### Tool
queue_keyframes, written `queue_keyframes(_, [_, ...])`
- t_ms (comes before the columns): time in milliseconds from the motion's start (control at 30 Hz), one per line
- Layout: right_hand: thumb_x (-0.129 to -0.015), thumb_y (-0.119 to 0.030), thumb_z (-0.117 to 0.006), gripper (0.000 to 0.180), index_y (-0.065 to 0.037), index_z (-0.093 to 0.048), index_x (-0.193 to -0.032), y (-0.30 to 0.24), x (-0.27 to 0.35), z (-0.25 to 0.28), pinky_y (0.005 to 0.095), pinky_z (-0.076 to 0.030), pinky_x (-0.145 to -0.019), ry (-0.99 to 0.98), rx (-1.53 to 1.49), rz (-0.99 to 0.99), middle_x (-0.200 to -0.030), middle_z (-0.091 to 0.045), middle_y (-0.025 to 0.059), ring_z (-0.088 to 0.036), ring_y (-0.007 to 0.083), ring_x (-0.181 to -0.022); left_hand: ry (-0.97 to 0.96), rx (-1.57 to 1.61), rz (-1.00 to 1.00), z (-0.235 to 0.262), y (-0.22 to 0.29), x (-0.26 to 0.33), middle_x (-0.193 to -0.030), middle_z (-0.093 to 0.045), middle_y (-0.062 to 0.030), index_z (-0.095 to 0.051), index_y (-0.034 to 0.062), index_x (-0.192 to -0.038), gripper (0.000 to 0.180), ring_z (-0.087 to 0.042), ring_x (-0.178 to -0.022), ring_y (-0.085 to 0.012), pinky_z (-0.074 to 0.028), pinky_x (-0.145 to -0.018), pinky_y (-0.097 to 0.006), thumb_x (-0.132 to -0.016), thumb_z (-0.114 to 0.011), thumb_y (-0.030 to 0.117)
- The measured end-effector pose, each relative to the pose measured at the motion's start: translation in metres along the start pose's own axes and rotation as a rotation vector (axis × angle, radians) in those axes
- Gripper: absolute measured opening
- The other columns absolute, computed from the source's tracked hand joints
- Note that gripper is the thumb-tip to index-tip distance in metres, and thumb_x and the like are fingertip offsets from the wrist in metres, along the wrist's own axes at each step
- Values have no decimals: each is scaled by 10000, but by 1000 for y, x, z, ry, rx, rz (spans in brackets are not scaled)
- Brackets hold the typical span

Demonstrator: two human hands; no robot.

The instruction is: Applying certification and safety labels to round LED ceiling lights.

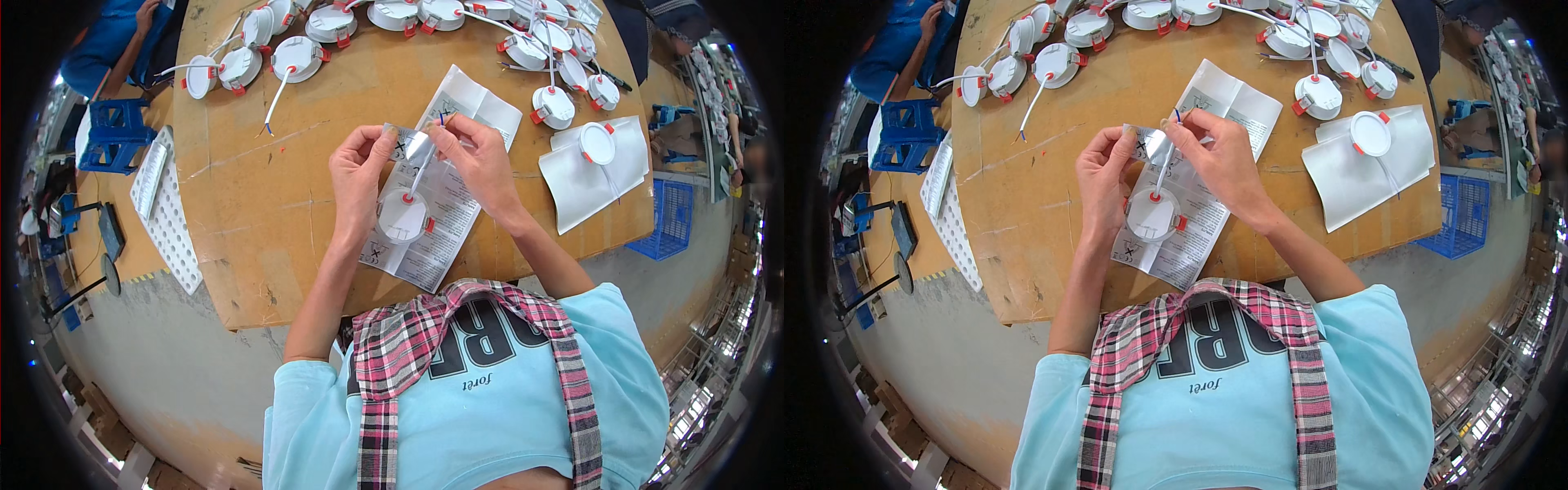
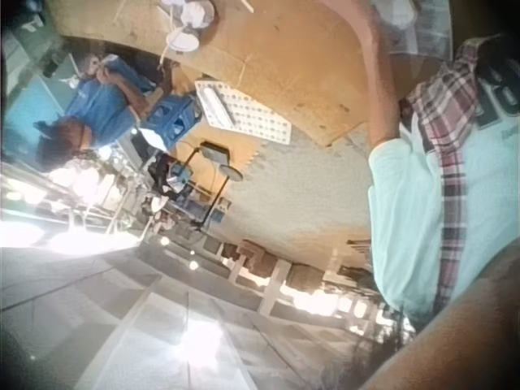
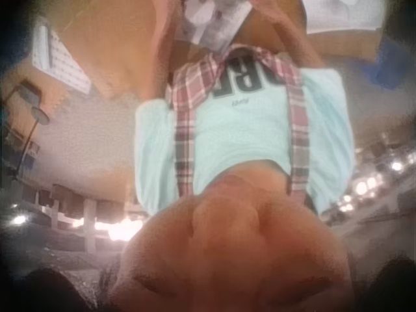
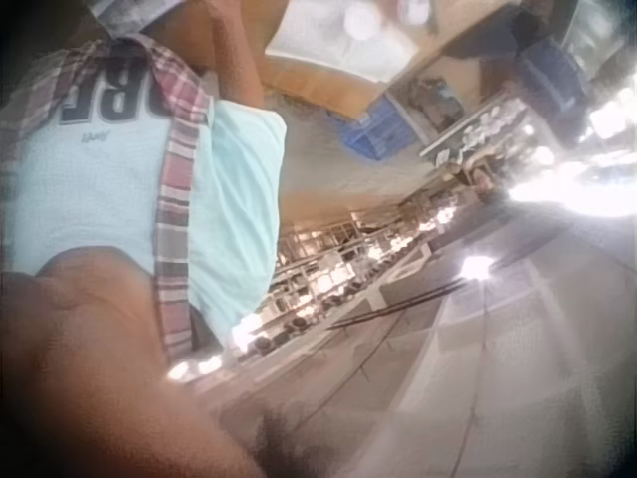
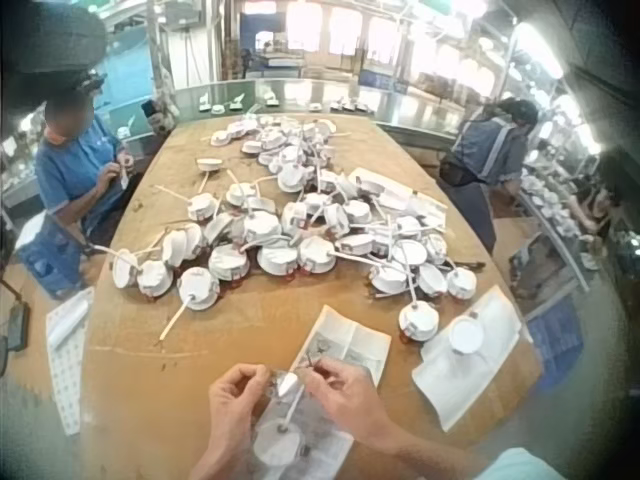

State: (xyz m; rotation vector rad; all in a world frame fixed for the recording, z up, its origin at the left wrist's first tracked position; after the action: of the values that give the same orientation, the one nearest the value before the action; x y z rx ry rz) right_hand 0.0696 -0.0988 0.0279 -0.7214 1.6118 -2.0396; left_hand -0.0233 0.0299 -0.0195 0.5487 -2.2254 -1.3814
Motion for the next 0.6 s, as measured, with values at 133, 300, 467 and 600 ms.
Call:
queue_keyframes(133, [-927,-183,-620,234,40,-678,-968,-1,1,-2,220,-470,-668,15,32,1,-783,-630,18,-557,69,-705,21,-40,-7,2,2,0,-848,-671,-24,-666,1,-953,153,-606,-744,-72,-505,-732,-244,-925,-642,149])
queue_keyframes(300, [-894,-164,-647,220,49,-675,-941,1,-2,-1,240,-467,-614,44,-12,14,-740,-658,58,-575,82,-678,57,-90,-25,1,7,2,-836,-673,-28,-667,-4,-947,167,-607,-746,-71,-500,-724,-236,-931,-634,159])
queue_keyframes(467, [-871,-164,-674,215,39,-677,-939,-3,-2,-7,241,-469,-600,5,-29,39,-734,-666,62,-576,82,-644,60,-35,3,-3,6,3,-835,-671,-25,-669,-3,-951,166,-593,-750,-67,-485,-710,-228,-931,-634,158])
queue_keyframes(600, [-842,-170,-706,206,30,-685,-887,3,0,-9,237,-464,-589,-16,19,-23,-727,-674,68,-571,77,-630,74,-86,-84,2,13,3,-849,-672,-25,-674,-4,-967,160,-581,-756,-72,-465,-708,-229,-926,-637,146])
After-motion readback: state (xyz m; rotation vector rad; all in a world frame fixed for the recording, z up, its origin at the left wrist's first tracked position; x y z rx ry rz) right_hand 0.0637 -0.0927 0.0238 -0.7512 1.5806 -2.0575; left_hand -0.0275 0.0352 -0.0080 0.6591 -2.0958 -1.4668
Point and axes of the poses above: each hand's wrist, its own x-axis away from the middle knuckle, its own z-axis out of the back of the hand, y = z × x, the point moved 10 cm from there along -x, towards the middle knuckle
